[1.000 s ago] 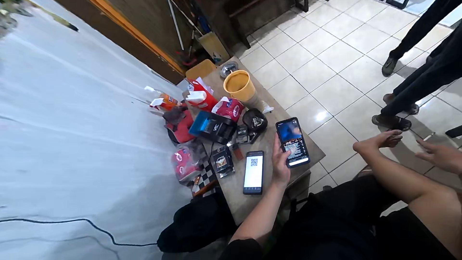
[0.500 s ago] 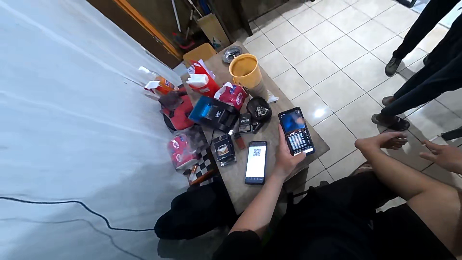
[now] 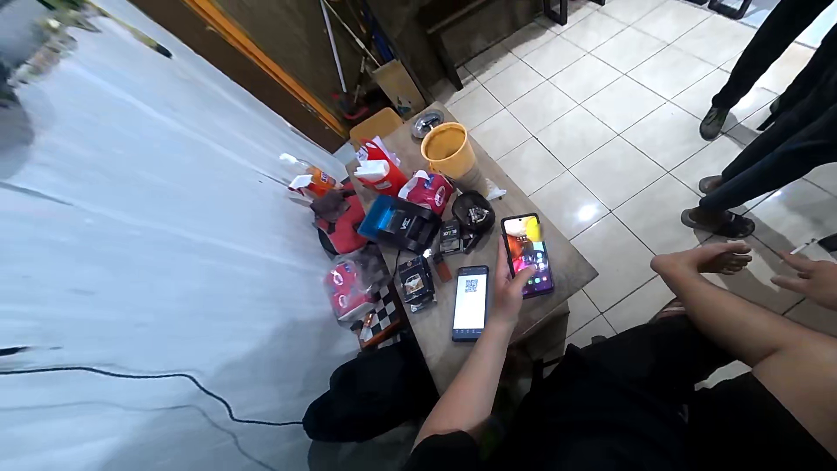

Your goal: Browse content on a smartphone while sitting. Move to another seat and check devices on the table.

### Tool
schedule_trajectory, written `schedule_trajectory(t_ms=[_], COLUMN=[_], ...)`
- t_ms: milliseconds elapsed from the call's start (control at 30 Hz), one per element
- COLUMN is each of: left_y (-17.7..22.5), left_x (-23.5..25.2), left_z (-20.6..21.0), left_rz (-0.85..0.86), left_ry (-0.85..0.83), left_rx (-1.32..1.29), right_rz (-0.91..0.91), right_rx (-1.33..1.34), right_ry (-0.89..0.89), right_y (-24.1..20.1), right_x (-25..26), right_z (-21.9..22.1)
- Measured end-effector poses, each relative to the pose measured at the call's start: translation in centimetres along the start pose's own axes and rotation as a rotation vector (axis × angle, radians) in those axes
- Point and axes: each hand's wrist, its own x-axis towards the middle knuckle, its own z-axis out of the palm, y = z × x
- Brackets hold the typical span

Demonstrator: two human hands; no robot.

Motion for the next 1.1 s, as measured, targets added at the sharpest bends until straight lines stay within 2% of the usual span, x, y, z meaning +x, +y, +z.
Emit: schedule_trajectory(t_ms=[67,167,300,400,467,500,533,600,700,767,800,867,933,967,1033,1100], left_y=[0.6,1.6,2.6,4.2,4.9,5.0,4.9,4.9,4.8,4.6,4.6,4.7,4.6,4.1,2.5,0.8], left_x=[0.3,0.7,1.5,2.0,2.4,2.5,2.5,2.4,2.0,1.7,1.4,0.9,0.1,-0.3,-0.2,0.8], left_z=[-0.7,-1.7,-2.5,-2.6,-2.9,-3.0,-3.0,-2.9,-2.2,-1.3,-0.5,1.9,5.5,7.4,11.2,14.9], left_rz=[-0.061,-0.171,-0.247,-0.296,-0.323,-0.331,-0.336,-0.34,-0.328,-0.278,-0.22,-0.038,0.093,0.129,0.119,0.065], left_ry=[0.02,0.029,0.035,0.04,0.044,0.039,0.035,0.023,0.027,0.07,0.1,0.109,-0.041,-0.204,-0.665,-1.122], left_rx=[0.047,0.136,0.296,0.513,0.642,0.682,0.712,0.789,0.934,1.022,1.056,1.027,0.899,0.833,0.706,0.766], right_rz=[-0.025,-0.204,-0.226,-0.193,-0.021,0.009,-0.026,-0.22,-0.234,-0.166,-0.097,-0.049,-0.081,-0.11,-0.209,-0.377], right_rx=[0.01,0.031,0.026,0.018,-0.009,-0.015,-0.021,-0.012,0.031,0.031,0.017,0.049,0.109,0.136,0.146,0.121], right_ry=[0.012,0.032,0.065,0.043,-0.007,-0.015,-0.005,0.038,0.048,0.034,0.005,-0.005,0.007,0.026,0.102,0.182], right_y=[0.9,6.4,8.6,5.6,1.3,0.6,1.3,5.9,7.8,4.9,2.5,0.3,0.4,0.7,1.6,1.4], right_x=[0.6,4.7,7.3,4.2,1.1,0.7,1.0,4.1,5.8,3.3,1.5,0.2,1.2,2.3,5.2,7.5], right_z=[0.3,1.3,2.0,1.1,0.1,-0.1,0.1,1.1,1.7,1.0,0.3,-0.2,0.0,0.3,1.4,1.9])
